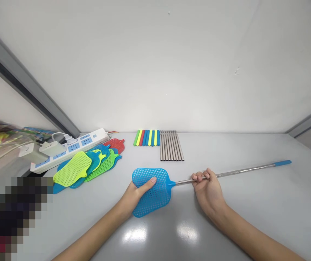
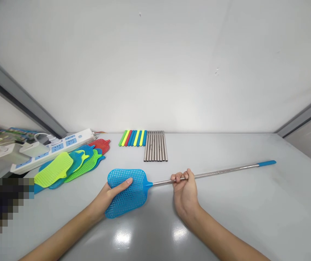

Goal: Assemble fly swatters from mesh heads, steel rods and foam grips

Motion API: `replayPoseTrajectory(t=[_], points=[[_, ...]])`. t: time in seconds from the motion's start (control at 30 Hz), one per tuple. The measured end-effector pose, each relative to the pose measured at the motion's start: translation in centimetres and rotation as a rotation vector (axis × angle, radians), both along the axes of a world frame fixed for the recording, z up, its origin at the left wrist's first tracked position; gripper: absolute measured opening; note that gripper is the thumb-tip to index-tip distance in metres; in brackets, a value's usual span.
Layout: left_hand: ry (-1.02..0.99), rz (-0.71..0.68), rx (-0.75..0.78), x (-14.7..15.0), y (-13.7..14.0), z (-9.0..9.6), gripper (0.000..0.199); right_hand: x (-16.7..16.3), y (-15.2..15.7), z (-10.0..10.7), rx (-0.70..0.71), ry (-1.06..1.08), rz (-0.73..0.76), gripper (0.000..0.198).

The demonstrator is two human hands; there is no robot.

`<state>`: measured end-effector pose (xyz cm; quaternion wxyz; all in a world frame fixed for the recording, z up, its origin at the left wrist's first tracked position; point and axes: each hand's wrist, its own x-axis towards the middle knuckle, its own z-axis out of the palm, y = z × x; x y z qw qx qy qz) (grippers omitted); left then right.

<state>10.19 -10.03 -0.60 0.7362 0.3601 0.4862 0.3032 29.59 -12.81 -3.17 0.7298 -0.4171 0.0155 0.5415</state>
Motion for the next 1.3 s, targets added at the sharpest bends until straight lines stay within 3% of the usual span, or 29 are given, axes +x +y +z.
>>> replayPoseTrajectory(t=[0.37,0.63,0.9,1.3], points=[[-0.184,0.030,-0.041,-0.5,0.5,0.0,0.031,2.1,1.3,0.5,0.066,0.020,0.085,0.013],[-0.162,0.064,-0.014,-0.9,1.3,0.2,0.027,5.9,3.1,0.5,0.040,0.080,-0.060,0.013],[-0.131,0.043,0.031,-1.3,1.9,0.5,0.033,8.9,3.8,1.1,0.040,0.151,-0.004,0.019],[-0.112,0.048,0.057,-1.2,1.7,0.3,0.037,10.1,4.2,0.8,-0.014,0.150,0.011,0.019]])
